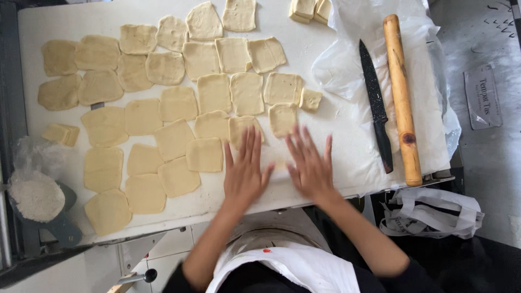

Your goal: The person prepares small squares of dough for dumplings or pastries by flattening them with a small rolling tool and folding the edges.

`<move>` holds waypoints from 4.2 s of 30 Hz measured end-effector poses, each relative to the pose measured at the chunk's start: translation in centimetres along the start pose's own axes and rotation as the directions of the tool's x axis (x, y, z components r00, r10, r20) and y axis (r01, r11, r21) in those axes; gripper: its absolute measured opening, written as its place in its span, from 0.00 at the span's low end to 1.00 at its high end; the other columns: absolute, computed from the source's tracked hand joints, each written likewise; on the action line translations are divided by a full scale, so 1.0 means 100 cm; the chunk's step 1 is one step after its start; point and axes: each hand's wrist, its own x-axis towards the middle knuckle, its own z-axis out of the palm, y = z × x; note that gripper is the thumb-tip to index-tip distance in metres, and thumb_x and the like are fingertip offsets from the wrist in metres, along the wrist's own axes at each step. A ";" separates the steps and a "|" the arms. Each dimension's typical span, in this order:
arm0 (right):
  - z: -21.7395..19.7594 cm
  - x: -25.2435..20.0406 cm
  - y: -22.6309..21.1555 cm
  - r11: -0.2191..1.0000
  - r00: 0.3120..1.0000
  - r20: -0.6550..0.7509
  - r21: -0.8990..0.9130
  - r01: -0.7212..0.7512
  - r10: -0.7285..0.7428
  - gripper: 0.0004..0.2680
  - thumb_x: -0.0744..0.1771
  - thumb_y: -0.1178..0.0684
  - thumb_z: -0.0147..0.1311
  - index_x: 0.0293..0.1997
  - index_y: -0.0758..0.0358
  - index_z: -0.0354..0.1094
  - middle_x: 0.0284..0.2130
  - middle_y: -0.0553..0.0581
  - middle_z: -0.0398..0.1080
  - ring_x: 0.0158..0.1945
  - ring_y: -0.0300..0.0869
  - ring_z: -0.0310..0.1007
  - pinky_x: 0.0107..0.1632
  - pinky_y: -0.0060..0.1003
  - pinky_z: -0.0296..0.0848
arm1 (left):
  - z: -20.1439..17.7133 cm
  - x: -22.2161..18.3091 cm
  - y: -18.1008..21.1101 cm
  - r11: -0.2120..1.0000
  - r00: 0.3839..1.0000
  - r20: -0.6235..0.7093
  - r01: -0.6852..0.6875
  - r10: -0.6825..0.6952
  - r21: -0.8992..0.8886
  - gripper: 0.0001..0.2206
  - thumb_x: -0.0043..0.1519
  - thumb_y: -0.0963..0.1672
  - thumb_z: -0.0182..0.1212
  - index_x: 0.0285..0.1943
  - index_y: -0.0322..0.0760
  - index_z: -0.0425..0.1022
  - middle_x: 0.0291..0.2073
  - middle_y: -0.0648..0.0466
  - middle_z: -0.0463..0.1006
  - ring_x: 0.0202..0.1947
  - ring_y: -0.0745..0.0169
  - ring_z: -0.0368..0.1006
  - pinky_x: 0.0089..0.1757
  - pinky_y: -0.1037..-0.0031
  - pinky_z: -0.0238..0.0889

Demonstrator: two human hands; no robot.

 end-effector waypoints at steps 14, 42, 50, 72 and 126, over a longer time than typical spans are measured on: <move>0.015 0.065 0.010 0.992 0.989 -0.071 0.004 -0.129 0.129 0.25 0.72 0.34 0.20 0.80 0.50 0.39 0.79 0.54 0.36 0.81 0.50 0.31 0.72 0.71 0.17 | 0.003 0.041 -0.020 0.996 0.993 -0.090 0.083 -0.080 0.024 0.35 0.73 0.54 0.41 0.84 0.32 0.39 0.82 0.45 0.38 0.82 0.55 0.31 0.72 0.46 0.16; -0.001 -0.046 0.012 0.892 0.939 -0.128 0.294 0.343 -0.319 0.25 0.70 0.50 0.44 0.75 0.74 0.43 0.73 0.66 0.54 0.77 0.58 0.49 0.76 0.57 0.45 | -0.001 -0.044 0.004 0.882 0.883 -0.109 -0.466 0.457 -0.070 0.34 0.59 0.52 0.65 0.69 0.26 0.65 0.66 0.40 0.66 0.66 0.42 0.62 0.62 0.57 0.59; -0.008 -0.047 0.009 0.891 0.890 -0.244 0.152 0.428 -0.386 0.26 0.65 0.47 0.61 0.65 0.74 0.58 0.56 0.70 0.68 0.61 0.60 0.67 0.65 0.52 0.66 | -0.023 -0.009 -0.010 0.774 0.835 -0.080 -0.537 0.544 -0.336 0.07 0.59 0.41 0.64 0.45 0.36 0.81 0.37 0.50 0.82 0.37 0.54 0.79 0.40 0.67 0.72; 0.000 -0.067 0.036 0.768 0.756 -0.257 0.072 0.636 -0.602 0.16 0.65 0.53 0.60 0.55 0.71 0.64 0.50 0.63 0.67 0.53 0.54 0.68 0.59 0.51 0.69 | -0.061 -0.070 -0.002 0.971 0.945 -0.285 0.097 -0.159 -0.219 0.21 0.64 0.46 0.61 0.62 0.29 0.69 0.60 0.40 0.71 0.63 0.38 0.61 0.59 0.49 0.55; 0.001 0.065 0.002 0.983 0.983 -0.005 0.022 -0.181 0.182 0.22 0.73 0.45 0.28 0.80 0.52 0.36 0.78 0.56 0.33 0.80 0.51 0.27 0.70 0.72 0.16 | -0.007 0.060 -0.039 1.000 0.983 -0.180 0.027 -0.026 0.003 0.29 0.75 0.50 0.39 0.83 0.33 0.45 0.82 0.43 0.41 0.82 0.49 0.33 0.74 0.47 0.22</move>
